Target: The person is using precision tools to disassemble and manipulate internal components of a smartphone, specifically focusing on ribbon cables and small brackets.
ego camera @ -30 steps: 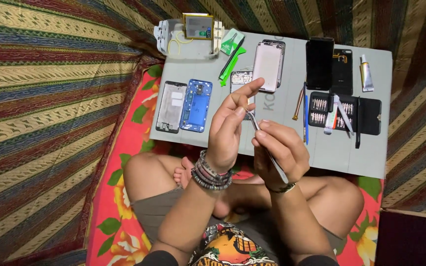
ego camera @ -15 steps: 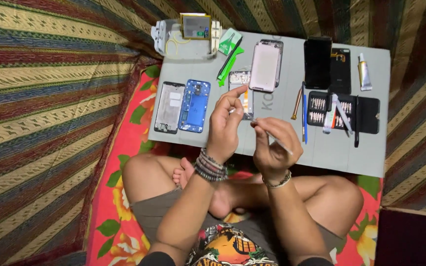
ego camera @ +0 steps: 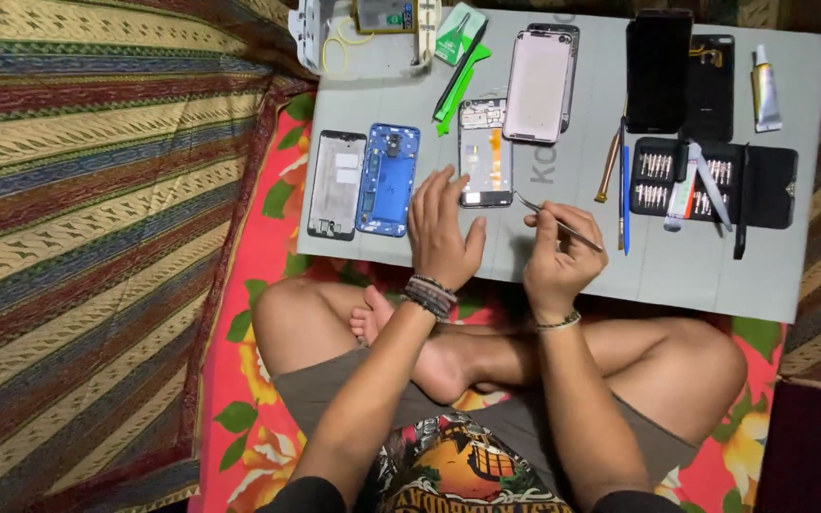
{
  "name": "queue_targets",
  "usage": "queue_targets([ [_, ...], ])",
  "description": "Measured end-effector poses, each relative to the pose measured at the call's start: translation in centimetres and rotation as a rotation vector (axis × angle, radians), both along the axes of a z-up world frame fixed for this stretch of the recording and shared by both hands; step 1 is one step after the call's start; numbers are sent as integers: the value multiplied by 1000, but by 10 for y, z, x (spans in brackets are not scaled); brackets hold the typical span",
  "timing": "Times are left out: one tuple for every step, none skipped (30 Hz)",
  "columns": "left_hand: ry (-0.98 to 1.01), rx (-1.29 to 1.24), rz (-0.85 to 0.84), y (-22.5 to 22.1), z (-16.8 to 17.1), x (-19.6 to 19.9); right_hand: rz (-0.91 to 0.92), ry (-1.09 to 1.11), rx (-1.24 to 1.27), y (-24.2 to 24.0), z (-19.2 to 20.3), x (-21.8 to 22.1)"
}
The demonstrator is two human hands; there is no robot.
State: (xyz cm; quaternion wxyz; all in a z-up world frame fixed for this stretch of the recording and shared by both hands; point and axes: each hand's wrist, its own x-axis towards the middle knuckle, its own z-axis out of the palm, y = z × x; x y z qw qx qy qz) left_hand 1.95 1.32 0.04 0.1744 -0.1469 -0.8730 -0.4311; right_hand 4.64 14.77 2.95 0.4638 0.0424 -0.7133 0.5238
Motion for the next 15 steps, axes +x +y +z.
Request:
queue_targets([
  [-2,3,2,-1,-4,2,2,-2,3,-2,-9,-1],
  [58,-84,-7,-1,-7,4,-12,-47,20,-3,-17,-1],
  [118,-165,-28,3,-11,6,-37,-93,43,0,-24,0],
  [116,-156,-36,8,-12,5,-47,-96,51,3,-24,1],
  [114,-165,-14,7,-13,3,-62,-135,94,2,-25,0],
  [112,-174,7,6,-15,1,-77,-174,138,-1,-26,-1],
  [110,-176,11,7,-14,1,-72,-175,137,0,-25,-2],
  [113,-181,20,7,-15,0,-60,-189,144,1,-24,-2],
  [112,-186,29,7,-15,1,-47,-207,153,0,-24,-2],
  [108,-187,33,6,-17,1,-43,-211,152,-1,-25,-1],
  [105,-188,43,6,-19,1,-22,-227,155,-1,-25,0],
  [102,-190,53,6,-20,1,-2,-243,158,-1,-26,0],
  [98,-191,53,6,-21,1,-1,-247,157,0,-26,1],
  [89,-175,64,6,-22,1,6,-260,176,0,-26,1],
  [83,-160,73,6,-22,1,12,-270,194,0,-26,1],
])
